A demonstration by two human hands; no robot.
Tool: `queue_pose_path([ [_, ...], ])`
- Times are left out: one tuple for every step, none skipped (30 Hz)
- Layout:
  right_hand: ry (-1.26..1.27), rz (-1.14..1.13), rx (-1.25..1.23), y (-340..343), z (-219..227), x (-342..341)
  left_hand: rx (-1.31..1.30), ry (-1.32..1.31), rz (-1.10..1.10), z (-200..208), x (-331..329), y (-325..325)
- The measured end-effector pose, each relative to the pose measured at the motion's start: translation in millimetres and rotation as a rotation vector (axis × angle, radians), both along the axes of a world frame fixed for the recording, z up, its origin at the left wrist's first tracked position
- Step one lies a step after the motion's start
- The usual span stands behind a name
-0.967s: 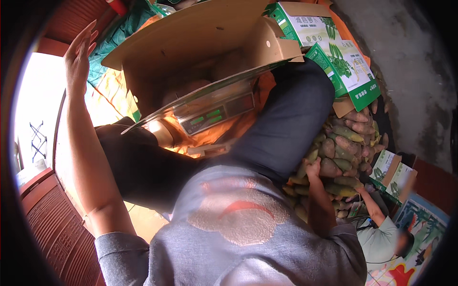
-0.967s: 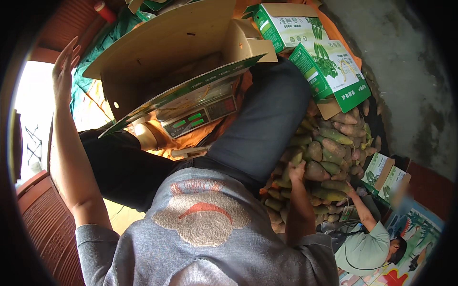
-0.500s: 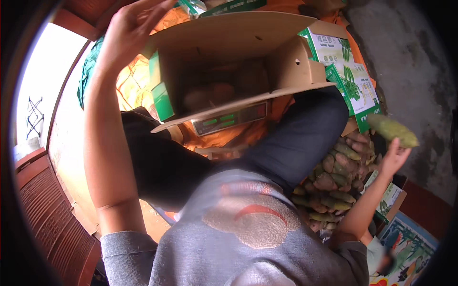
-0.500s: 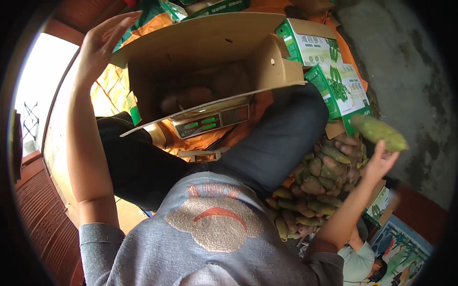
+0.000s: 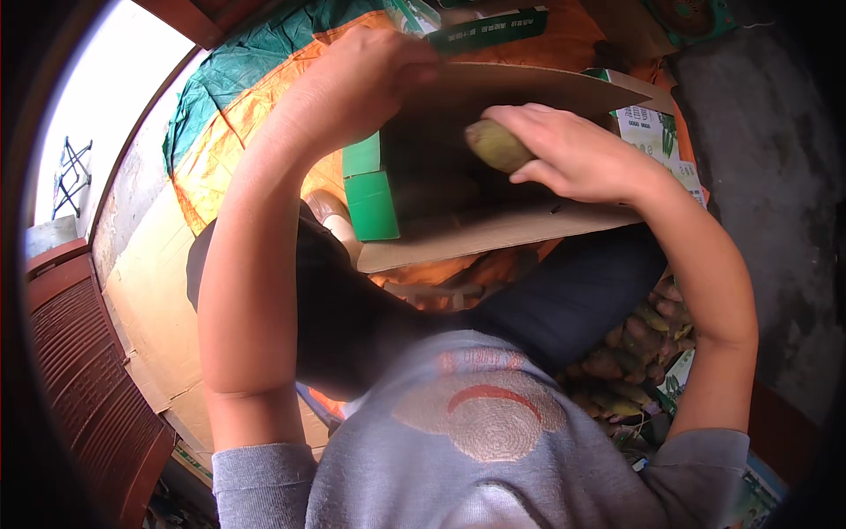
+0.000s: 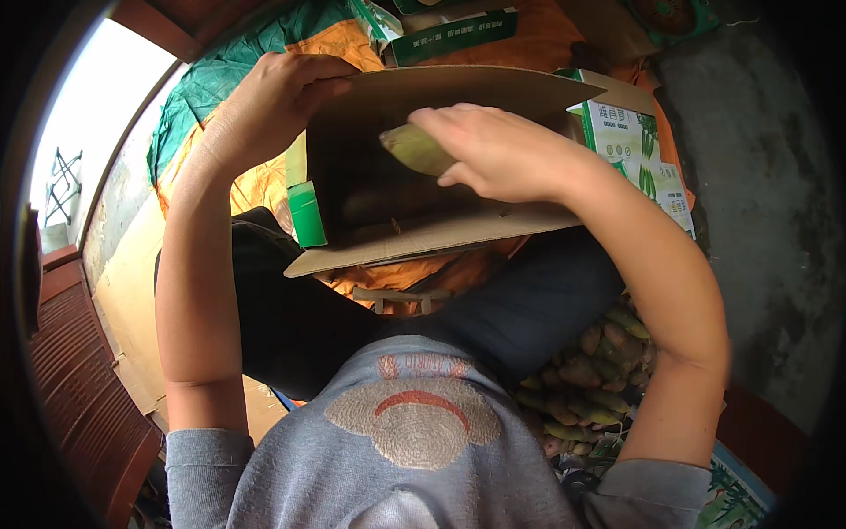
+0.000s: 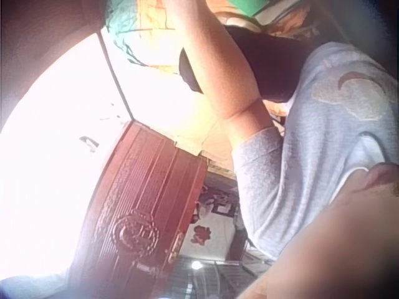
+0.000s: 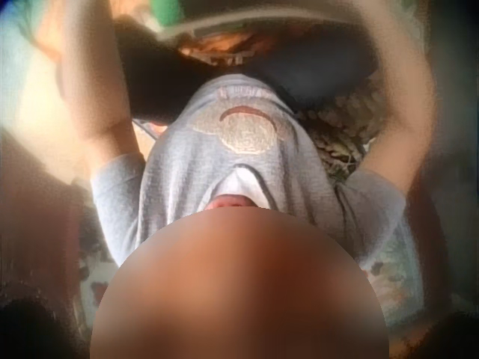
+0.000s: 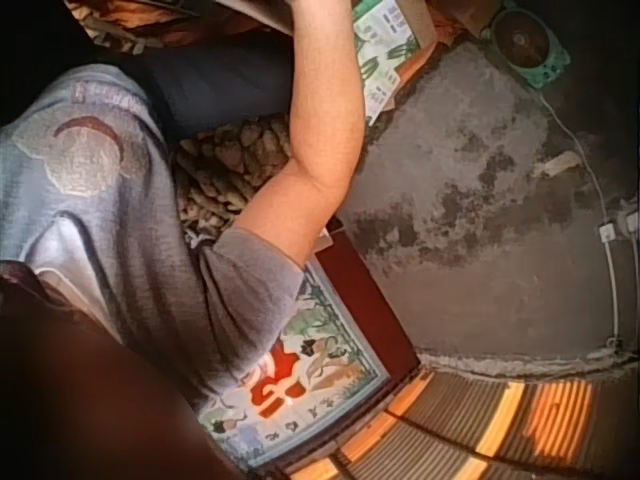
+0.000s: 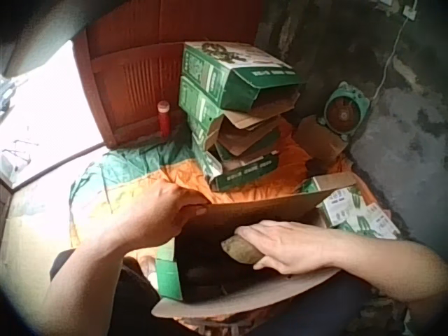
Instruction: Packing radishes or similar produce into cardboard boxes from a pile on the floor while using a digital scale.
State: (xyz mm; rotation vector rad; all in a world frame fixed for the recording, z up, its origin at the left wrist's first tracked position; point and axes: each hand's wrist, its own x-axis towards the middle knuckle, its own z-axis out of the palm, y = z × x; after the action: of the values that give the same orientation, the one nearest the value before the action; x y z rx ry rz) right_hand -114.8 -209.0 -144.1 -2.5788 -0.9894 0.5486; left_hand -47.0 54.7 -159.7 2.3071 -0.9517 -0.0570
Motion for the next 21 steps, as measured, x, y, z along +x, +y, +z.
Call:
queue_pose_path([
  [-0.048,0.034,-0.048,10.2,-22.9,8.1,-0.003,-0.001,-0.007,0.4,2.2,0.0],
  [0.050,0.019,-0.207,33.2,-29.3,16.4,-0.013,-0.018,-0.022,-3.2,4.3,0.4],
  [0.137,-0.012,-0.255,52.6,-36.5,23.7,-0.021,-0.036,-0.039,-5.3,5.2,0.3],
  [0.225,-0.039,-0.305,67.0,-39.6,28.0,-0.021,-0.030,-0.043,-5.3,3.9,1.0],
  [0.231,-0.045,-0.306,73.3,-35.7,27.6,-0.003,-0.032,-0.027,-4.3,1.7,1.4],
  [0.208,-0.055,-0.328,81.3,-23.9,27.0,0.015,-0.034,-0.003,-3.2,-0.4,3.1],
  [0.184,-0.066,-0.351,85.0,-18.2,25.3,0.013,-0.028,-0.003,-3.3,-0.6,3.7],
  [0.020,-0.074,-0.176,68.2,-22.2,17.7,0.011,-0.058,-0.028,-3.8,-0.1,3.7],
  [-0.037,-0.113,-0.069,58.0,-13.0,10.7,0.013,-0.089,-0.049,-3.2,-0.8,5.4],
  [-0.166,-0.142,0.071,42.5,-9.0,3.2,0.009,-0.085,-0.059,-2.8,-1.2,4.4],
  [-0.244,-0.207,0.177,29.9,7.9,-8.5,0.017,-0.086,-0.057,-4.0,-2.4,4.6],
  [-0.357,-0.241,0.308,14.7,20.6,-18.0,0.022,-0.088,-0.059,-4.6,-4.0,4.3],
  [-0.322,-0.449,0.360,-1.9,34.3,-34.7,0.012,-0.081,-0.074,-6.8,-5.4,2.8],
  [-0.388,-0.625,0.393,-19.2,43.9,-52.7,0.018,-0.050,-0.023,-10.5,-7.1,2.4],
  [-0.470,-0.715,0.573,-45.5,46.2,-68.7,0.022,-0.023,0.016,-11.1,-7.2,-1.3],
  [-0.553,-0.836,0.672,-67.2,50.2,-88.6,0.026,-0.018,0.015,-12.0,-7.7,-2.8],
  [-0.699,-0.905,0.563,-90.5,54.6,-109.5,-0.008,-0.020,-0.021,-17.3,-4.9,-4.9],
  [-0.772,-1.056,0.536,-116.3,49.3,-130.1,0.057,0.017,0.024,-17.2,-5.9,-5.7],
  [-0.839,-1.131,0.521,-145.9,45.4,-154.4,0.106,0.056,0.047,-17.7,-5.5,-10.2],
  [-0.833,-1.178,0.549,-167.4,31.7,-168.3,0.017,0.127,0.015,-26.6,9.7,23.8],
  [-0.840,-1.242,0.530,-189.7,15.2,-191.9,-0.097,0.219,-0.045,-52.1,28.1,44.3],
])
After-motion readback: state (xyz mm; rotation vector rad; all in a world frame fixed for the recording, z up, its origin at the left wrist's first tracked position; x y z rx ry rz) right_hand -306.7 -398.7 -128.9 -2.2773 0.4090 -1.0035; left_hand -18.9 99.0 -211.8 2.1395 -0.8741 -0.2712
